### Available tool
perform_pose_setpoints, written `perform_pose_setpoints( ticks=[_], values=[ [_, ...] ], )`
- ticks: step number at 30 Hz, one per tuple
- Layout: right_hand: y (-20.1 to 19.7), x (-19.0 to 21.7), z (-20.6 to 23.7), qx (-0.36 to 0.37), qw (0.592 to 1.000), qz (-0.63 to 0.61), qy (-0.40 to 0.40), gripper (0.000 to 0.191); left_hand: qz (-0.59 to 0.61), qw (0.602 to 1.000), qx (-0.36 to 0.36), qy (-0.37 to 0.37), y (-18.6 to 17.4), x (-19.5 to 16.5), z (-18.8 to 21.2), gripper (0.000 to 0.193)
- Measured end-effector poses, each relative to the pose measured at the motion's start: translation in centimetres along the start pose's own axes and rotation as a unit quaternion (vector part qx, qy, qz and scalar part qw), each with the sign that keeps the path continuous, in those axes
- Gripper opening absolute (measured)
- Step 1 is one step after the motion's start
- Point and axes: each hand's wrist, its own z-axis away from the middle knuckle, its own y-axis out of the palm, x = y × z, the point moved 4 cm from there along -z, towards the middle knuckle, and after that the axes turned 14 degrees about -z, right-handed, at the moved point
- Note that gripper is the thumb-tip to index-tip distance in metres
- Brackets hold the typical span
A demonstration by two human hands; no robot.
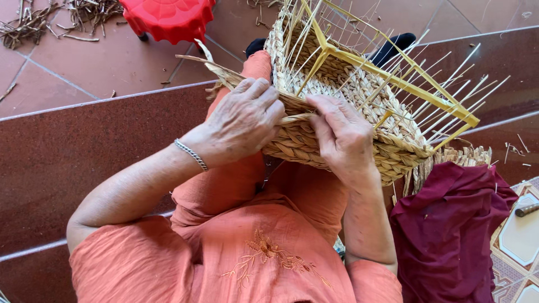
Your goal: The person weaves a rectangular basket by hand, threading dried palm leaves through a yellow frame held on their lap. They repeatedly pull, tuck, and tighten the strands to build up the basket walls.
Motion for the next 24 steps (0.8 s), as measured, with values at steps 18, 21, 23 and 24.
perform_pose_setpoints(
  ticks=[18,21,23,24],
  values=[
    [2.2,-2.7,0.6,-0.249,0.965,-0.066,0.049,0.034,-0.023,0.978,-0.2,0.052,-5.7,0.1,0.2,0.023],
    [2.7,-2.5,0.2,-0.256,0.965,-0.043,0.025,0.023,-0.079,0.988,-0.132,-0.027,0.0,1.0,-2.6,0.025],
    [2.9,-1.9,-0.4,-0.243,0.969,0.049,-0.015,0.015,-0.021,0.993,-0.065,-0.096,2.6,2.3,-4.0,0.021],
    [3.1,-1.6,-0.7,-0.231,0.971,0.061,-0.026,0.014,0.077,0.989,-0.083,-0.096,3.1,2.8,-4.4,0.022]
  ],
)
